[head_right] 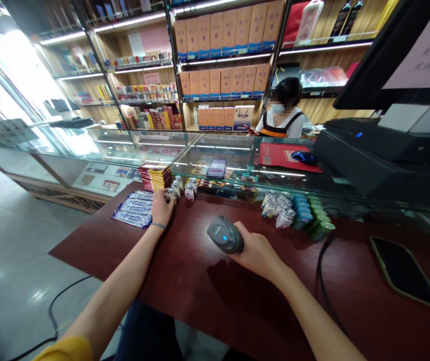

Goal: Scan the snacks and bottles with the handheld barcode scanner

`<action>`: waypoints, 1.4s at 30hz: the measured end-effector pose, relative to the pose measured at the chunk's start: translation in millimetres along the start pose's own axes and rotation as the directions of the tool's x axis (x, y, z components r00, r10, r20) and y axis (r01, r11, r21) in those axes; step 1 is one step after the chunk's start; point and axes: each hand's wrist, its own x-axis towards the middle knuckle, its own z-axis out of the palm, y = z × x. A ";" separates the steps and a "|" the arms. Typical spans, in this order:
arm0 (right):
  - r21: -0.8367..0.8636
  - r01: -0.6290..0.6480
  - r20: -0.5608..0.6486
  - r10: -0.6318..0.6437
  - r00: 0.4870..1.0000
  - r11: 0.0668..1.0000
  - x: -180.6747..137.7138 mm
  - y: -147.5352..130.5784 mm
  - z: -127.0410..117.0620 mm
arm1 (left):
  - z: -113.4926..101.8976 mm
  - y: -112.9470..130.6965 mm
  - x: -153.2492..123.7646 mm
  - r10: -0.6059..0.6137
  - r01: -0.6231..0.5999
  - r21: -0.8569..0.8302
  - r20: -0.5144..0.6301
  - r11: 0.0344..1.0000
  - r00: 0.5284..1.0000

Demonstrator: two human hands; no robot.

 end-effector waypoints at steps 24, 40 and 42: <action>0.396 -0.103 -0.370 0.261 0.892 0.912 -18.5 56.1 -85.8 | 64.1 120.6 -69.8 0.401 -0.299 -0.345 0.277 0.890 0.873; 0.536 -0.036 -0.538 0.374 0.756 0.843 -36.1 80.4 -110.0 | 193.9 272.3 -136.8 0.286 0.014 -0.528 0.481 0.849 0.829; 0.531 -0.044 -0.524 0.369 0.768 0.846 -36.2 80.2 -109.5 | 196.0 273.9 -140.2 0.293 0.009 -0.539 0.471 0.842 0.832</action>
